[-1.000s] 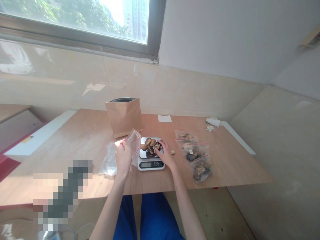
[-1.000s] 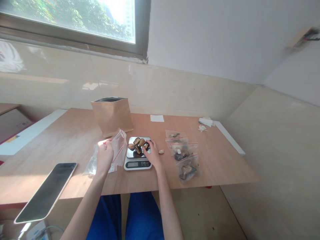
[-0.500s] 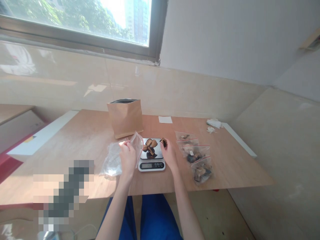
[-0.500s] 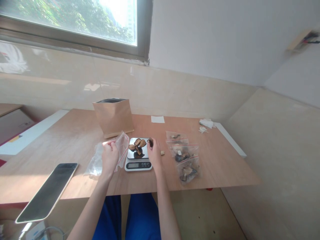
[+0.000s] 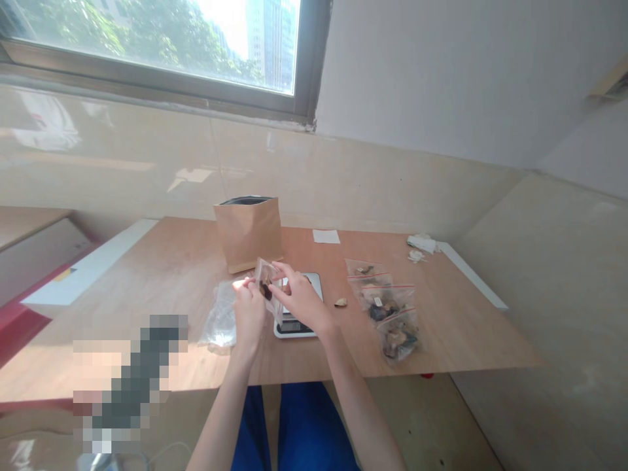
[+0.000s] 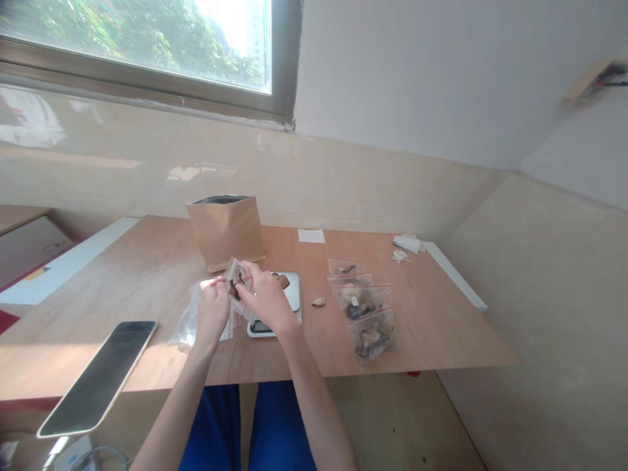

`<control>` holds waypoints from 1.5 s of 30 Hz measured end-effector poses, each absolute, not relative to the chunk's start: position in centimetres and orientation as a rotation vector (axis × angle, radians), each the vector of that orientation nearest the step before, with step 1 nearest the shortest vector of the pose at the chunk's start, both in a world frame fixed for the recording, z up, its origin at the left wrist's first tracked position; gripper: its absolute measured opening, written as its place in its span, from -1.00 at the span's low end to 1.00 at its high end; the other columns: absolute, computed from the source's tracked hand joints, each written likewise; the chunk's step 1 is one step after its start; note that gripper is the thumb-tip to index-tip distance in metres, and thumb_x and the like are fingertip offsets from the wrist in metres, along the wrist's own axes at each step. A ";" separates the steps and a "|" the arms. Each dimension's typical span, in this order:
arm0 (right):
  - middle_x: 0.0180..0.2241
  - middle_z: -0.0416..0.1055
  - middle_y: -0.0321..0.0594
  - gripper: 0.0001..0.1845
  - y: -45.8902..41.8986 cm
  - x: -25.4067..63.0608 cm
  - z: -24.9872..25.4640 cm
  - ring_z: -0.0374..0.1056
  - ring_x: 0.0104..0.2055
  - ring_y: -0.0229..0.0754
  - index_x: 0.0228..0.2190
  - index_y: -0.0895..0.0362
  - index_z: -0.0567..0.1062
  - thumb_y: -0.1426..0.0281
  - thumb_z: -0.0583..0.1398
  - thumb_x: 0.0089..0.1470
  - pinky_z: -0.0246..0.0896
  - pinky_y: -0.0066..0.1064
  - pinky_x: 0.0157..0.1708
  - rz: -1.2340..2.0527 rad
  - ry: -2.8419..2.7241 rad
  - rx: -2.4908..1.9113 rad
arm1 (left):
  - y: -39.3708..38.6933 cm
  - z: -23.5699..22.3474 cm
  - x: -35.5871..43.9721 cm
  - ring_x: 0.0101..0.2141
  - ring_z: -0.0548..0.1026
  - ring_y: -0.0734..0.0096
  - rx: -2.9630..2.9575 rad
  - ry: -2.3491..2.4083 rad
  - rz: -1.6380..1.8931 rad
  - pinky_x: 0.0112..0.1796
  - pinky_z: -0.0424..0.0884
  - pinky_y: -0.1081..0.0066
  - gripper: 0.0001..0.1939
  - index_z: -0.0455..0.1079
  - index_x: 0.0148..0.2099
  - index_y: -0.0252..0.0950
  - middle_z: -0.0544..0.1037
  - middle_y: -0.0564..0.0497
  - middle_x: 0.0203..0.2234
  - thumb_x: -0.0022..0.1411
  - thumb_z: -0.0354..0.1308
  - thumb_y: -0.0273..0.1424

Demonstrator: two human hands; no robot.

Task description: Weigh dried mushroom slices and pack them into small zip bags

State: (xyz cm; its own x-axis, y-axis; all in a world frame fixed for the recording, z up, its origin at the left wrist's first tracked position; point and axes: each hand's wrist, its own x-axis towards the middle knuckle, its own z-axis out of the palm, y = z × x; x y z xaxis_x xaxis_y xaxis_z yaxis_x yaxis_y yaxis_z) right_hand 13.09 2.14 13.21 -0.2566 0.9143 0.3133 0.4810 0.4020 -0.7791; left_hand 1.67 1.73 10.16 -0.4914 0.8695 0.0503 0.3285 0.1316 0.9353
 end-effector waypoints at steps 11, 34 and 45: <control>0.03 0.28 -0.03 -0.63 2.9 14.7 4.1 0.18 0.04 0.03 -0.03 0.11 0.36 0.38 0.11 0.09 0.14 -0.09 0.00 0.281 -2.124 -1.319 | 1.2 11.7 1.2 -0.20 0.45 0.08 1.058 1.941 1.235 -0.27 0.31 0.22 -0.78 0.18 -0.15 -0.31 0.45 -0.23 -0.28 0.22 -0.21 -0.37; -0.56 0.34 -0.33 -0.84 4.7 13.5 9.1 0.20 -0.55 -0.33 -0.49 0.15 0.44 0.32 0.12 -0.07 0.08 -0.51 -0.60 1.094 -1.221 -1.231 | 1.4 10.8 1.1 -0.16 0.45 0.14 1.071 1.964 1.183 -0.24 0.32 0.27 -0.83 0.16 -0.18 -0.28 0.46 -0.18 -0.28 0.23 -0.21 -0.39; -0.49 0.47 -0.08 -0.60 4.8 10.4 13.8 0.40 -0.31 -0.05 -0.56 0.14 0.46 0.12 0.08 0.08 0.15 -0.36 -0.35 0.781 -1.736 -1.751 | 0.7 9.9 3.0 -0.19 0.47 0.16 1.166 1.837 1.324 -0.23 0.36 0.22 -0.89 0.14 -0.26 -0.26 0.47 -0.18 -0.24 0.20 -0.17 -0.39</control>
State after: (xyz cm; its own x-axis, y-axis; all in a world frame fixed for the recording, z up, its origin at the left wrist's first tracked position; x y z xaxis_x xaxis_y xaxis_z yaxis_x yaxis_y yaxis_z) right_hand 10.39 4.78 13.82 -0.0021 0.9997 -0.0242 0.6815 -0.0163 -0.7316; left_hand 3.00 0.72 9.89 -0.4454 0.8948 0.0309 0.3125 0.1231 0.9419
